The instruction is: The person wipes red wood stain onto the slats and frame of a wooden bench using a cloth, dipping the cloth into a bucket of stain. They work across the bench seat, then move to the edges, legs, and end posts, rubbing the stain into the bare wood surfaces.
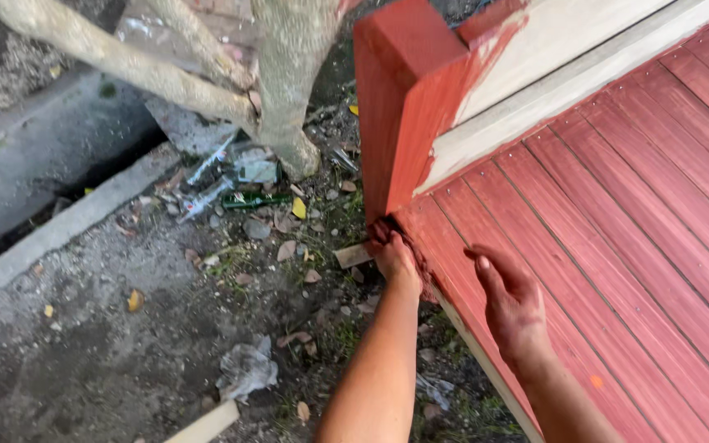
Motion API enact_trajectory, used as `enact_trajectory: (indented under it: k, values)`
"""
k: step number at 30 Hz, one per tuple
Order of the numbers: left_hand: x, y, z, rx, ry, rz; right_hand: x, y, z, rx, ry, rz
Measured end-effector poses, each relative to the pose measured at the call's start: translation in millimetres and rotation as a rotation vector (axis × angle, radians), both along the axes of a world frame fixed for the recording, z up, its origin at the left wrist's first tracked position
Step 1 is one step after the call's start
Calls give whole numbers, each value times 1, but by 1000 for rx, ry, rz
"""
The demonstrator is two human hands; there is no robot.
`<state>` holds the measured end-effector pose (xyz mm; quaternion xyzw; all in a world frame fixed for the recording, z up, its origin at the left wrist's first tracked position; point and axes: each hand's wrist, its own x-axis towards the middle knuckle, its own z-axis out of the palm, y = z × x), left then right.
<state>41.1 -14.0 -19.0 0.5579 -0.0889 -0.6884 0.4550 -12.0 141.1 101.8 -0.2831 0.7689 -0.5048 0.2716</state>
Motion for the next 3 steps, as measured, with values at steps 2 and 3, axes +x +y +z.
enact_trajectory:
  k: [2,3]
  values:
    - [4,19,-1,2,32,-18,-7,1,0,-89,-44,20]
    - [4,36,0,6,39,-6,-10,5,1,-81,-67,8]
